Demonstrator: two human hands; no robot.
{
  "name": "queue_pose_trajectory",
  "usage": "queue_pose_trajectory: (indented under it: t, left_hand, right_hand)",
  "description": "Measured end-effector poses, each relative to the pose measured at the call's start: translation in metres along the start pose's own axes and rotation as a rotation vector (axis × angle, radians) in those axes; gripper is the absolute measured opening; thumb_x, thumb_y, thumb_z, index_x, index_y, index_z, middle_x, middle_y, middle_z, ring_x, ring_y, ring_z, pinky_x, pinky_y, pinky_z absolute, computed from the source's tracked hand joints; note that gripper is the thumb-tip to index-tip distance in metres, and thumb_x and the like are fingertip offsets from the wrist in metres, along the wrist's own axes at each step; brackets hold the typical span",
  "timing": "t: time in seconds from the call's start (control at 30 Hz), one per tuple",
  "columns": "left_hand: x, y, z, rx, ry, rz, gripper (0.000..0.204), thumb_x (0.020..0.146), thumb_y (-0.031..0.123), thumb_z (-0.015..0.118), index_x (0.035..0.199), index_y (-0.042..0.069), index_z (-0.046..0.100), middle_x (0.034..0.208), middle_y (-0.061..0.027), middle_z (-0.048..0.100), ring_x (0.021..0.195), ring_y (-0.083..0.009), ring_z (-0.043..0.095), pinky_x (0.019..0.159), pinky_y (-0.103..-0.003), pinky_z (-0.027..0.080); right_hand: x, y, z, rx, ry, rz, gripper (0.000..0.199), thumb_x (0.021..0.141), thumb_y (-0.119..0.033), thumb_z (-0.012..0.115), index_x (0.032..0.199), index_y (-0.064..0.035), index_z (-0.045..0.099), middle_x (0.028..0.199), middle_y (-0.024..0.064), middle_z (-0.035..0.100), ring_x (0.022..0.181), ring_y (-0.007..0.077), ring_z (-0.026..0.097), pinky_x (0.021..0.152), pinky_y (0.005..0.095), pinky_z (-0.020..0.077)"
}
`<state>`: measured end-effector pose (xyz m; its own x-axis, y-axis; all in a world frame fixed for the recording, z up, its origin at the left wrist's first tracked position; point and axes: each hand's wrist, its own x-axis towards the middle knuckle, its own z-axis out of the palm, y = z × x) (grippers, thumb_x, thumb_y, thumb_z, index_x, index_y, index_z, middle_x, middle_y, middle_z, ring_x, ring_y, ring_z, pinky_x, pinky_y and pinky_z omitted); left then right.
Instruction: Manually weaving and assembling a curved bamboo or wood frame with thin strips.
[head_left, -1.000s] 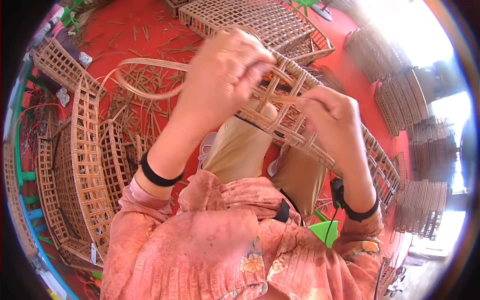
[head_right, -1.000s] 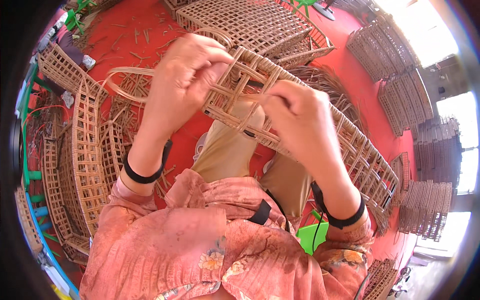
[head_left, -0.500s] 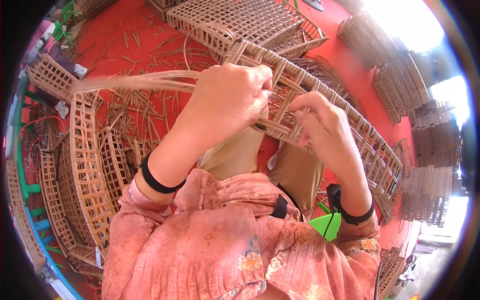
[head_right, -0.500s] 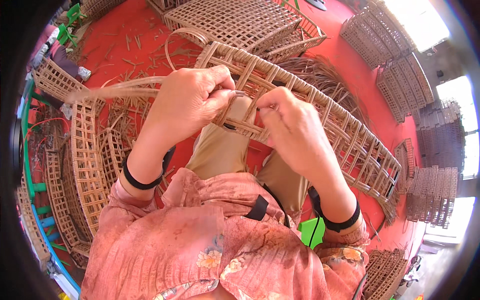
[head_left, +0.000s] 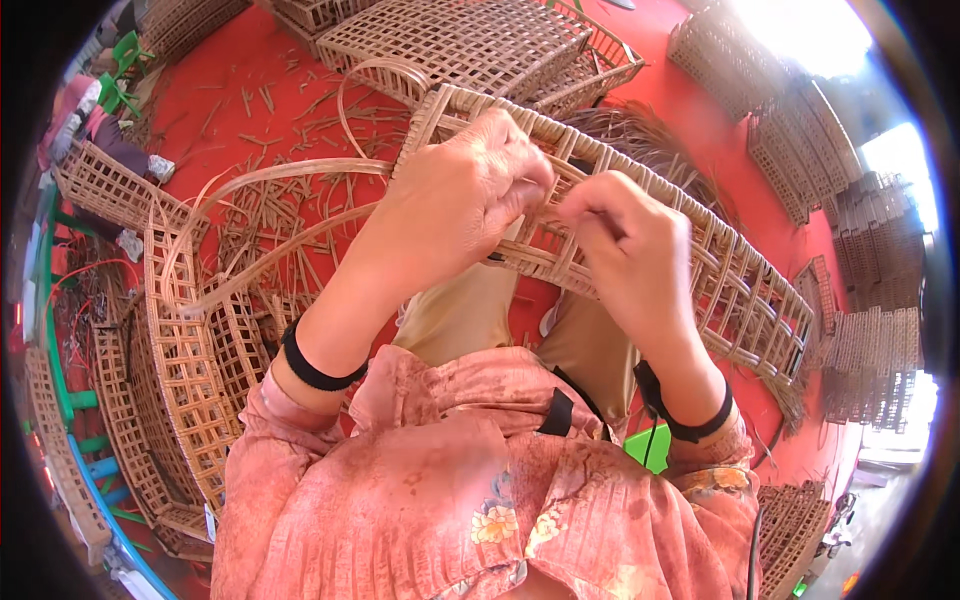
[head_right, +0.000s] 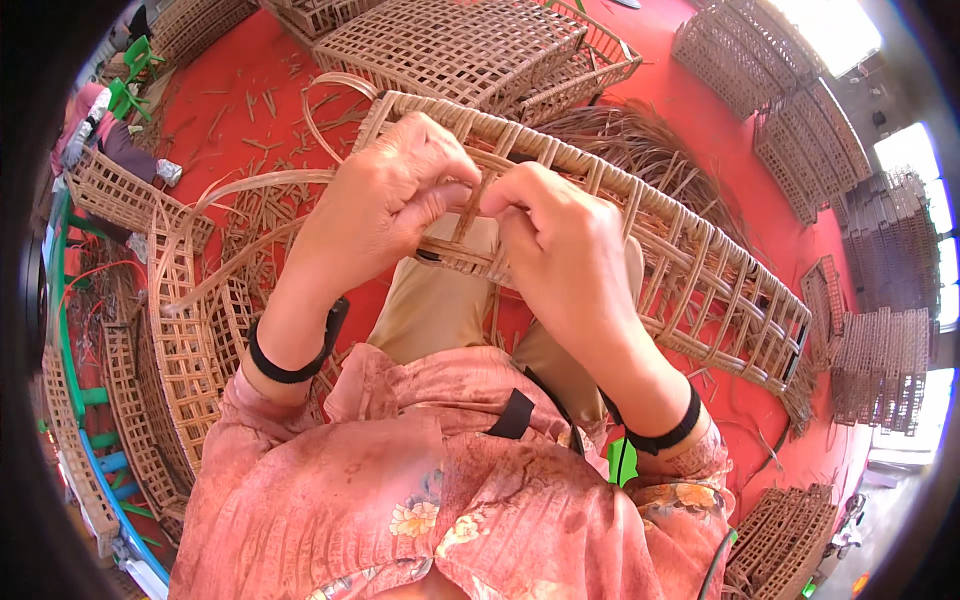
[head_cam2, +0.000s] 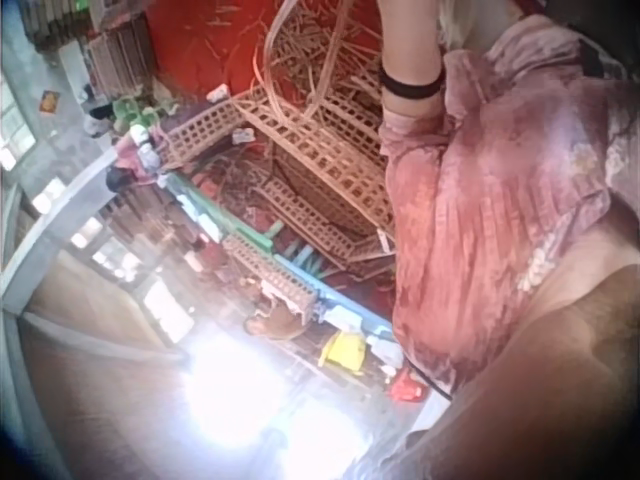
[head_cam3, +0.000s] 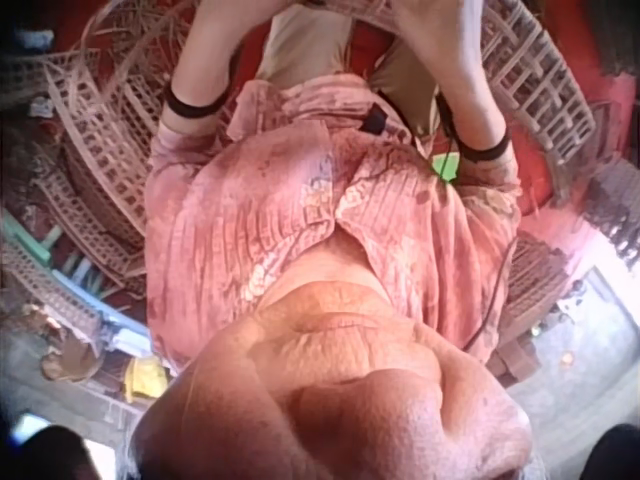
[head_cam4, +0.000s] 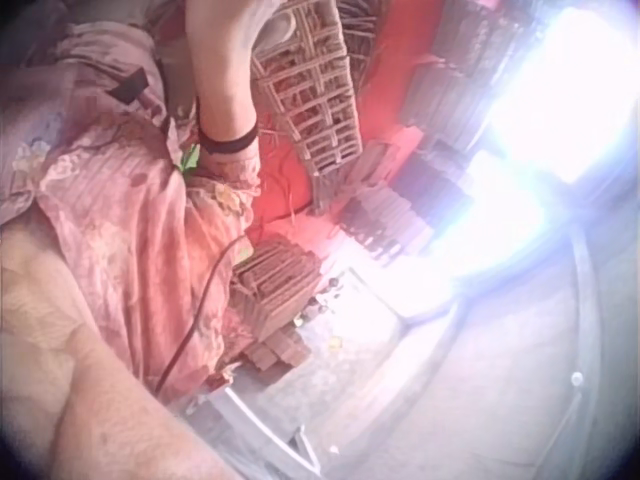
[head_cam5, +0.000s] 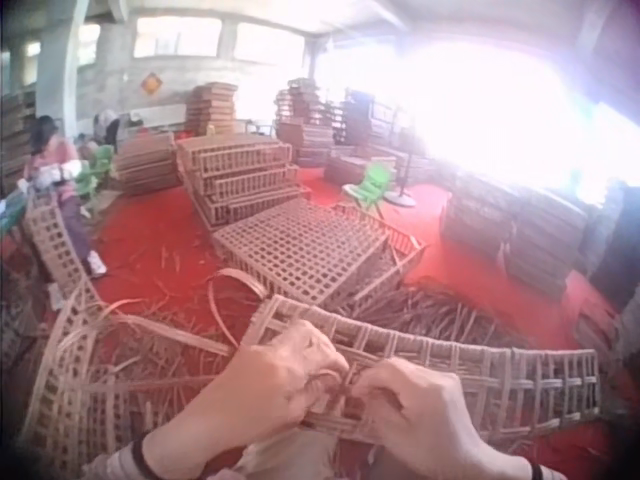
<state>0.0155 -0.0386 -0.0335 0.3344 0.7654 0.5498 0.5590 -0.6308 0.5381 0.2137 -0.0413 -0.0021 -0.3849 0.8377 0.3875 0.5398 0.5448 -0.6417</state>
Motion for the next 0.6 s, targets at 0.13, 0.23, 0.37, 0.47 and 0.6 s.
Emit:
queue_pose_trajectory:
  t: [0.13, 0.23, 0.37, 0.47, 0.6]
  left_hand:
    - [0.007, 0.016, 0.021, -0.251, 0.039, 0.014, 0.016, 0.090, 0.004, 0.064, 0.106, 0.004, 0.066, 0.091, -0.0065, 0.066, 0.076, -0.0182, 0.064, 0.069, -0.031, 0.051]
    - [0.009, 0.024, 0.020, -0.504, -0.077, -0.209, 0.018, 0.091, 0.004, 0.063, 0.109, 0.005, 0.064, 0.085, -0.0017, 0.065, 0.072, -0.0100, 0.061, 0.065, -0.028, 0.049]
    - [0.011, 0.040, 0.021, -0.236, -0.079, -0.288, 0.025, 0.087, 0.004, 0.062, 0.111, 0.008, 0.061, 0.070, -0.0032, 0.061, 0.062, -0.0165, 0.062, 0.059, -0.032, 0.049]
    - [0.012, 0.042, 0.032, 0.077, -0.035, -0.146, 0.027, 0.083, 0.003, 0.061, 0.110, 0.009, 0.058, 0.071, -0.0100, 0.060, 0.063, -0.0280, 0.064, 0.059, -0.039, 0.048]
    - [0.021, 0.032, 0.035, -0.076, -0.159, -0.081, 0.024, 0.086, 0.007, 0.062, 0.110, 0.009, 0.058, 0.075, -0.0096, 0.063, 0.069, -0.0298, 0.066, 0.062, -0.040, 0.049]
  right_hand:
    - [-0.017, -0.006, -0.033, 0.121, 0.068, 0.142, 0.006, 0.090, -0.002, 0.058, 0.091, -0.0016, 0.064, 0.076, 0.0103, 0.065, 0.067, 0.0153, 0.064, 0.064, 0.0307, 0.0510]
    - [-0.021, -0.005, -0.046, 0.187, 0.036, 0.441, 0.007, 0.093, -0.004, 0.057, 0.096, -0.0019, 0.063, 0.076, 0.0098, 0.063, 0.066, 0.0128, 0.063, 0.062, 0.0291, 0.0506]
    - [-0.031, 0.019, -0.043, -0.071, -0.001, 0.262, 0.016, 0.092, -0.005, 0.053, 0.106, 0.0001, 0.059, 0.084, 0.0176, 0.068, 0.077, 0.0314, 0.069, 0.070, 0.0406, 0.0518]
    - [-0.031, 0.019, -0.043, -0.113, -0.165, 0.250, 0.022, 0.088, -0.003, 0.051, 0.108, 0.0007, 0.057, 0.087, 0.0216, 0.068, 0.084, 0.0407, 0.066, 0.076, 0.0463, 0.0506]
    - [-0.024, 0.025, -0.045, -0.036, -0.270, 0.248, 0.024, 0.085, 0.000, 0.050, 0.108, 0.0013, 0.056, 0.087, 0.0215, 0.067, 0.085, 0.0409, 0.066, 0.077, 0.0467, 0.0505]
